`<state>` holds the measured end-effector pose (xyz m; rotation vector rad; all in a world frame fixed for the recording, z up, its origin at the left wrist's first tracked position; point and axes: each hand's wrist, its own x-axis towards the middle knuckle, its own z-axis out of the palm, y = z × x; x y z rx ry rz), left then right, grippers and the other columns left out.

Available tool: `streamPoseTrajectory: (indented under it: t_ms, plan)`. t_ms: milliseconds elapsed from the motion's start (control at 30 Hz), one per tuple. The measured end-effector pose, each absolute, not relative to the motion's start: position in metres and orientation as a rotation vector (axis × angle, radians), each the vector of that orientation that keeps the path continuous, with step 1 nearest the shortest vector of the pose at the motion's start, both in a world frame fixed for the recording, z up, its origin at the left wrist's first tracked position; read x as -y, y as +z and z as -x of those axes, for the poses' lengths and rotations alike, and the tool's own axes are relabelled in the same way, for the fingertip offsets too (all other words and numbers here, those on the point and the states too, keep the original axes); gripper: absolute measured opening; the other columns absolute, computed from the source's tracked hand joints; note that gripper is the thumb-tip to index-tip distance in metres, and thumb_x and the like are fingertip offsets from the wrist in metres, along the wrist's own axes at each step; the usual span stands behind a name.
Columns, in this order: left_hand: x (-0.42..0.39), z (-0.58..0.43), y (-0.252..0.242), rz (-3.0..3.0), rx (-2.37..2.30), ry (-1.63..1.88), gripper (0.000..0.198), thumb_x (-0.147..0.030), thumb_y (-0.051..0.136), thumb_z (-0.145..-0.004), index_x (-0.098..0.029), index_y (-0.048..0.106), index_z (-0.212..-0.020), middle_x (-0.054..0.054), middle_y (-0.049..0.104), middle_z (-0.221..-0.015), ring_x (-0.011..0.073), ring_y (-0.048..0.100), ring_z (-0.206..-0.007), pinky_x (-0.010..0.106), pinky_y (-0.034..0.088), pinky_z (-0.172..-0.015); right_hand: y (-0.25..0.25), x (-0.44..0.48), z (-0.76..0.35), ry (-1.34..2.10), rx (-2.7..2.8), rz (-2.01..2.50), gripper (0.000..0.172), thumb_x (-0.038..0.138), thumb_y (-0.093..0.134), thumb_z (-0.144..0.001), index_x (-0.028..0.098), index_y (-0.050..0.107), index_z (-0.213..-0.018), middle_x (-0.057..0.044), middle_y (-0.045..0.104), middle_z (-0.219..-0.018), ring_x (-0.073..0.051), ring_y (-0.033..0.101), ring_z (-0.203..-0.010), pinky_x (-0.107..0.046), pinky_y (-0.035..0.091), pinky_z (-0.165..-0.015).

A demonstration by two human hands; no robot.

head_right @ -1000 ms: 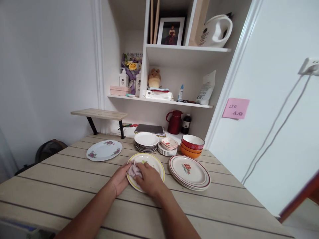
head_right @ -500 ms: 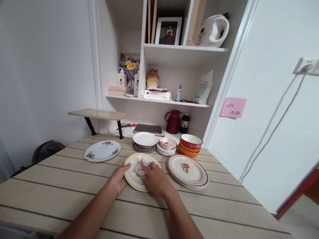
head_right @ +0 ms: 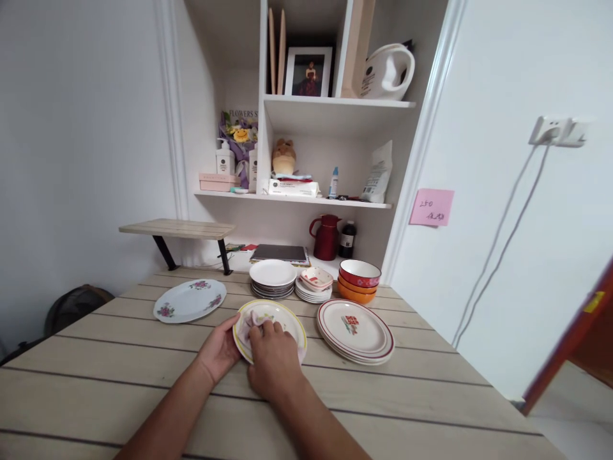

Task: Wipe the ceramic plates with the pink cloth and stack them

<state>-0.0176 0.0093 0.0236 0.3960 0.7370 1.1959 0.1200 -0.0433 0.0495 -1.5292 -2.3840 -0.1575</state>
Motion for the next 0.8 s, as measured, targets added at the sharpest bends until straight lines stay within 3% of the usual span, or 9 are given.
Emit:
streamPoseTrajectory:
  t_ms: [233, 367, 467, 600, 700, 800]
  plan:
    - [-0.009, 0.023, 0.025, -0.451, -0.682, 1.236, 0.024, -0.034, 0.055, -0.089, -0.014, 0.066, -0.094, 0.009, 0.073, -0.079, 0.0182, 0.069, -0.069, 0.031, 0.056, -0.069, 0.059, 0.039, -0.133, -0.053, 2.185, 1.349, 0.035, 0.018, 0.053, -0.075, 0.022, 0.065, -0.108, -0.008, 0.068, -0.102, -0.022, 0.06, -0.093, -0.028, 0.042, -0.074]
    - [-0.014, 0.032, 0.023, -0.4, -0.74, 1.422, 0.02, -0.029, 0.055, -0.089, -0.014, 0.064, -0.098, 0.014, 0.07, -0.099, 0.0202, 0.07, -0.088, 0.032, 0.057, -0.079, 0.062, 0.023, -0.158, 0.106, 1.834, 1.191, 0.034, 0.02, 0.054, -0.078, 0.022, 0.066, -0.109, -0.007, 0.07, -0.105, -0.023, 0.061, -0.095, -0.031, 0.044, -0.082]
    - [-0.018, 0.031, 0.019, -0.339, -0.81, 1.552, 0.011, -0.019, 0.057, -0.086, -0.018, 0.062, -0.096, 0.011, 0.067, -0.102, 0.0197, 0.068, -0.094, 0.04, 0.055, -0.09, 0.064, 0.013, -0.178, 0.407, 1.46, 1.076, 0.038, 0.032, 0.062, -0.077, 0.02, 0.066, -0.113, -0.005, 0.072, -0.103, -0.024, 0.063, -0.092, -0.034, 0.048, -0.082]
    - [-0.017, 0.023, 0.015, -0.463, -0.824, 1.577, 0.022, -0.011, 0.062, -0.083, -0.024, 0.064, -0.1, 0.004, 0.065, -0.106, 0.0139, 0.062, -0.102, 0.042, 0.043, -0.106, 0.063, 0.007, -0.19, 0.958, 0.974, 0.846, 0.054, 0.038, 0.072, -0.069, 0.018, 0.062, -0.118, -0.004, 0.074, -0.088, -0.025, 0.067, -0.076, -0.034, 0.053, -0.067]
    - [-0.012, 0.022, 0.018, -0.547, -0.754, 1.492, 0.025, -0.021, 0.067, -0.082, -0.024, 0.065, -0.106, 0.005, 0.068, -0.111, 0.0142, 0.06, -0.11, 0.035, 0.039, -0.109, 0.057, 0.003, -0.187, 1.195, 0.811, 0.711, 0.055, 0.033, 0.075, -0.065, 0.016, 0.062, -0.116, -0.005, 0.075, -0.083, -0.026, 0.069, -0.072, -0.036, 0.055, -0.068]
    - [-0.005, 0.024, 0.023, -0.625, -0.629, 1.307, 0.036, -0.036, 0.067, -0.081, -0.019, 0.065, -0.113, 0.01, 0.07, -0.114, 0.0217, 0.061, -0.114, 0.034, 0.045, -0.102, 0.047, -0.002, -0.18, 1.353, 0.778, 0.678, 0.045, 0.03, 0.073, -0.066, 0.015, 0.064, -0.108, -0.007, 0.076, -0.086, -0.027, 0.071, -0.077, -0.04, 0.056, -0.075]
